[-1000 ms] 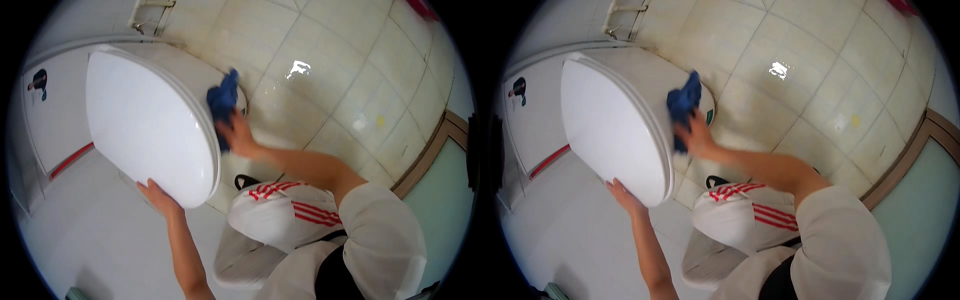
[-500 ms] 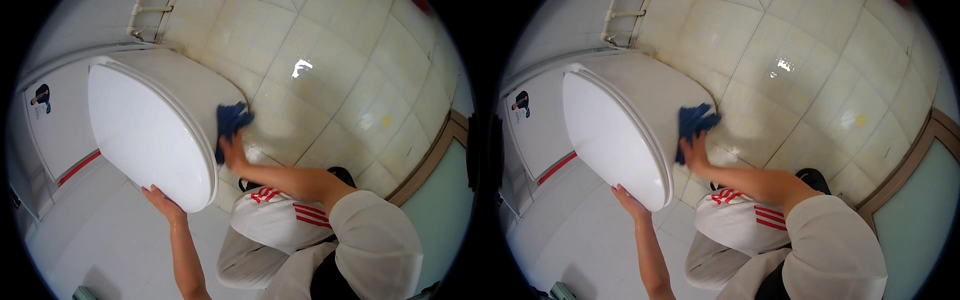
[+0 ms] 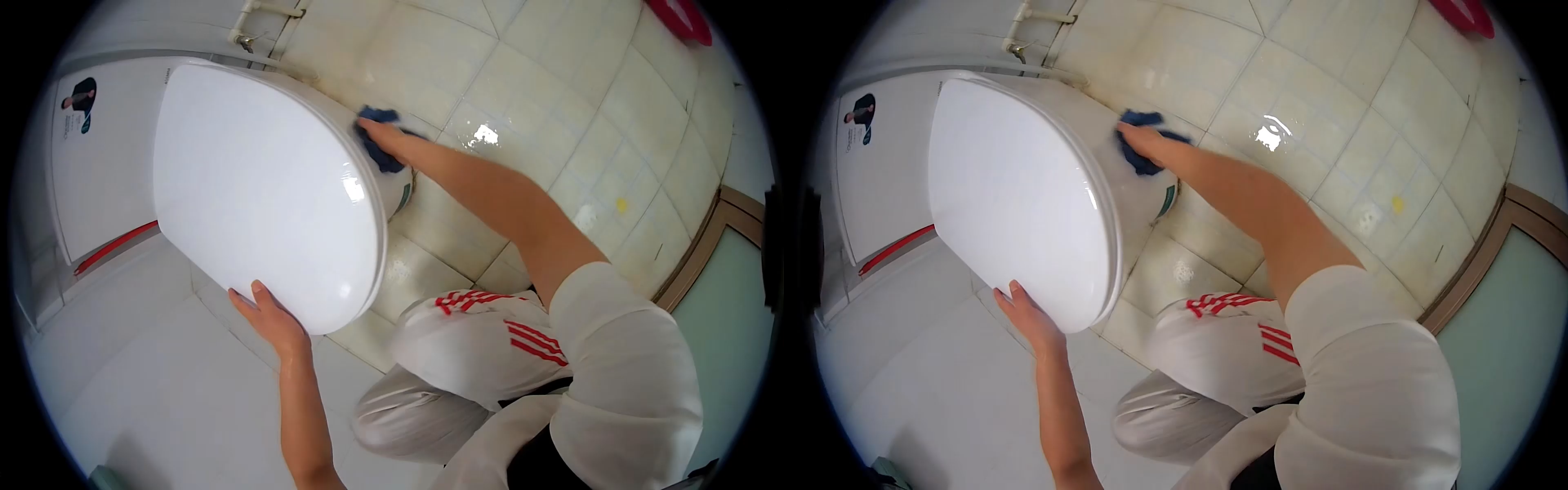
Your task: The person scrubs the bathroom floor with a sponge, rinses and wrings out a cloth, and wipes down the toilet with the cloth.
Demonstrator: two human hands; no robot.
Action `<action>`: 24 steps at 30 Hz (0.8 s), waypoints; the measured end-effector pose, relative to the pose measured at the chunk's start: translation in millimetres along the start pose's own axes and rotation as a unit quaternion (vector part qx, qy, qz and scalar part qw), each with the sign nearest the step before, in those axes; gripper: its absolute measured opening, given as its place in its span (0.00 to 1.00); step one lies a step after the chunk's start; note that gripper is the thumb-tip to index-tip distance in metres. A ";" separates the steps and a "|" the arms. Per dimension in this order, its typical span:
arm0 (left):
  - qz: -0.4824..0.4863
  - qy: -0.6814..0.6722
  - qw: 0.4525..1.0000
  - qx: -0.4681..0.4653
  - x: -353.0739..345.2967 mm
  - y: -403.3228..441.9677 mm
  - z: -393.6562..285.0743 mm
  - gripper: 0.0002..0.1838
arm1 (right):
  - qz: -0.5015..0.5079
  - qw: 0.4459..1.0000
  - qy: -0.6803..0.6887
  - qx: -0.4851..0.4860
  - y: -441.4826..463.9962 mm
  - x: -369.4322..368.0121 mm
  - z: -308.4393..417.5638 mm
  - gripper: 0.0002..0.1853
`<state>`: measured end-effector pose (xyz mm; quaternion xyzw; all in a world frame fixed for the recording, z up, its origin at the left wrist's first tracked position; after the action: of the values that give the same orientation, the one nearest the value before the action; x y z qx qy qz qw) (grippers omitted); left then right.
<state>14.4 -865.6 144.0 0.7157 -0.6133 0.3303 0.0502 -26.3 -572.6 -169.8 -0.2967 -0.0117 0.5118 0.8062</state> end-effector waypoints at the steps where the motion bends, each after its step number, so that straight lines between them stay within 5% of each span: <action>1: 0.005 -0.003 1.000 -0.010 5.6 2.0 4.0 0.39 | 0.017 0.991 -0.127 0.040 0.8 -10.2 45.0 0.39; 3: -0.008 0.044 0.999 -0.031 11.4 5.1 3.3 0.39 | 0.120 0.984 0.040 0.122 20.6 -63.2 106.8 0.34; 7: -0.037 0.124 0.991 -0.043 29.1 0.4 -9.2 0.41 | 0.152 0.982 0.068 0.088 -20.7 -85.8 221.2 0.27; 11: 0.014 0.175 0.979 -0.100 33.7 3.0 -0.1 0.42 | 0.143 0.988 0.049 0.019 -77.8 -53.3 220.0 0.29; 15: 0.010 0.095 0.994 -0.059 28.0 13.9 14.1 0.44 | 0.219 0.969 0.087 -0.069 -143.3 -17.0 155.9 0.32; 21: 0.006 0.040 0.999 0.012 20.4 -5.2 7.1 0.43 | 0.369 0.892 0.096 0.244 -138.1 -45.5 164.3 0.43; 24: -0.013 0.126 0.992 -0.015 25.0 -4.3 11.1 0.44 | 0.391 0.891 0.112 0.202 -70.5 -78.6 159.2 0.47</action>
<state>23.7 -891.0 150.2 0.6755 -0.5977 0.4079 0.1416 -57.3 -584.9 18.2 -0.1638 0.2995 0.7402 0.5793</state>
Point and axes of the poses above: each hand's wrist, its own y-axis towards the middle knuckle, its own x-axis out of the back of the hand, z = x × y, the point moved 9 cm from there along y, towards the middle knuckle, and after that the axes turned 15 degrees about x, right-handed, at the moved point
